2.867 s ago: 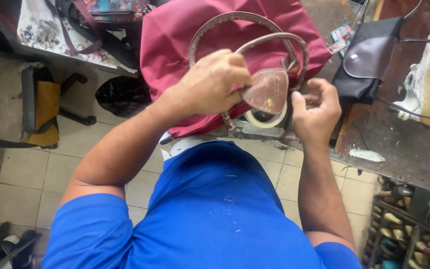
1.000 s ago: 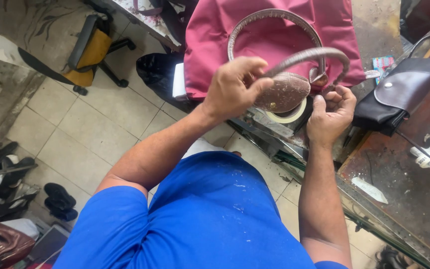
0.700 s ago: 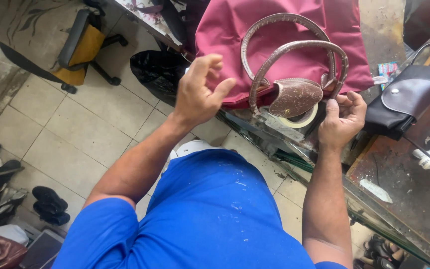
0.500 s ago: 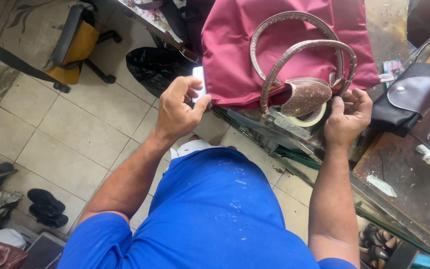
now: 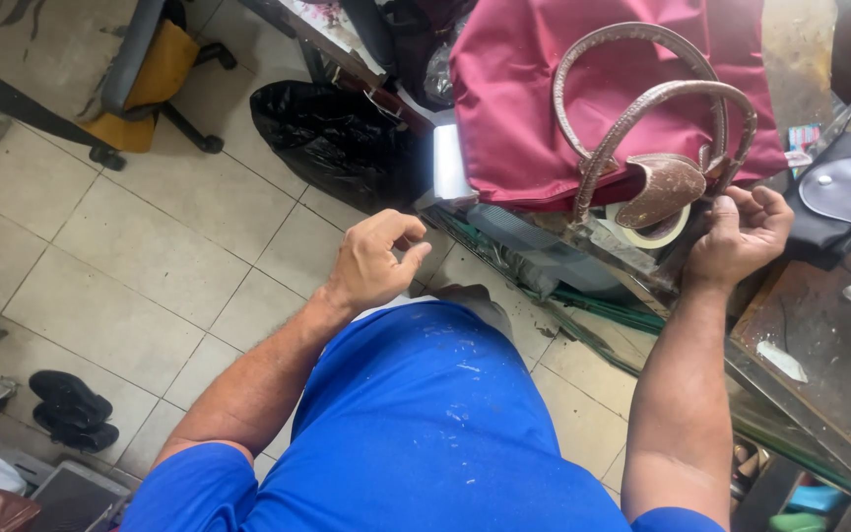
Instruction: Writing a description on a label and attaching it to a wallet before placing it in a handbag
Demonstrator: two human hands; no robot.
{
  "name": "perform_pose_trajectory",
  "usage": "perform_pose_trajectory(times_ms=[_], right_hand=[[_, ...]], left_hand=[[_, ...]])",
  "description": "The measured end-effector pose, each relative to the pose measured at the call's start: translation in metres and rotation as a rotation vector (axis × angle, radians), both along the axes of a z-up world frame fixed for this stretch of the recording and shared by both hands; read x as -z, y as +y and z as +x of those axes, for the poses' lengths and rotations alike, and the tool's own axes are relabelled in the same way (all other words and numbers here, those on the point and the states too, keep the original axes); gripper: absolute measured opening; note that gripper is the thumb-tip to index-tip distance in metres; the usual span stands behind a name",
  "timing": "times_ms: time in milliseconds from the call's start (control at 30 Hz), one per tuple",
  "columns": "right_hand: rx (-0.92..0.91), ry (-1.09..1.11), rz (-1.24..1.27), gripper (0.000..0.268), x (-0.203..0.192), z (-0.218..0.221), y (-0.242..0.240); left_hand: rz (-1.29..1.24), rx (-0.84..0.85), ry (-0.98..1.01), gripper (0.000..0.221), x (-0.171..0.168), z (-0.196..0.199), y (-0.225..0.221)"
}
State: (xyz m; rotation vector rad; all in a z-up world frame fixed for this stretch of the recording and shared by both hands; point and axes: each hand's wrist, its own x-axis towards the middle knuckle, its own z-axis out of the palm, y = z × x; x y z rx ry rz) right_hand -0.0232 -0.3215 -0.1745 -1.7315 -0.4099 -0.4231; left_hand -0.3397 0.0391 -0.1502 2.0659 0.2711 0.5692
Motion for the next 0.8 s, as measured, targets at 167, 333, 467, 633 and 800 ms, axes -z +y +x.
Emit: perform_pose_trajectory(times_ms=[167, 333, 467, 633, 800], right_hand=[[0.057, 0.006, -0.006, 0.029, 0.006, 0.001, -0.004], [0.132, 0.125, 0.116, 0.013, 0.001, -0.001, -0.005], [0.180, 0.167, 0.189, 0.015, 0.000, -0.012, -0.012], [0.085, 0.205, 0.350, 0.024, 0.000, -0.038, -0.011], [0.037, 0.116, 0.294, 0.028, 0.024, -0.035, -0.030]], left_hand=[[0.001, 0.021, 0.064, 0.010, 0.007, -0.021, 0.010], [-0.034, 0.032, 0.160, 0.016, 0.028, -0.028, 0.007], [-0.011, 0.177, 0.216, 0.015, 0.031, -0.027, -0.004], [0.006, 0.241, 0.190, 0.015, 0.022, -0.005, -0.020], [0.006, 0.301, 0.066, 0.017, -0.002, 0.023, -0.044]])
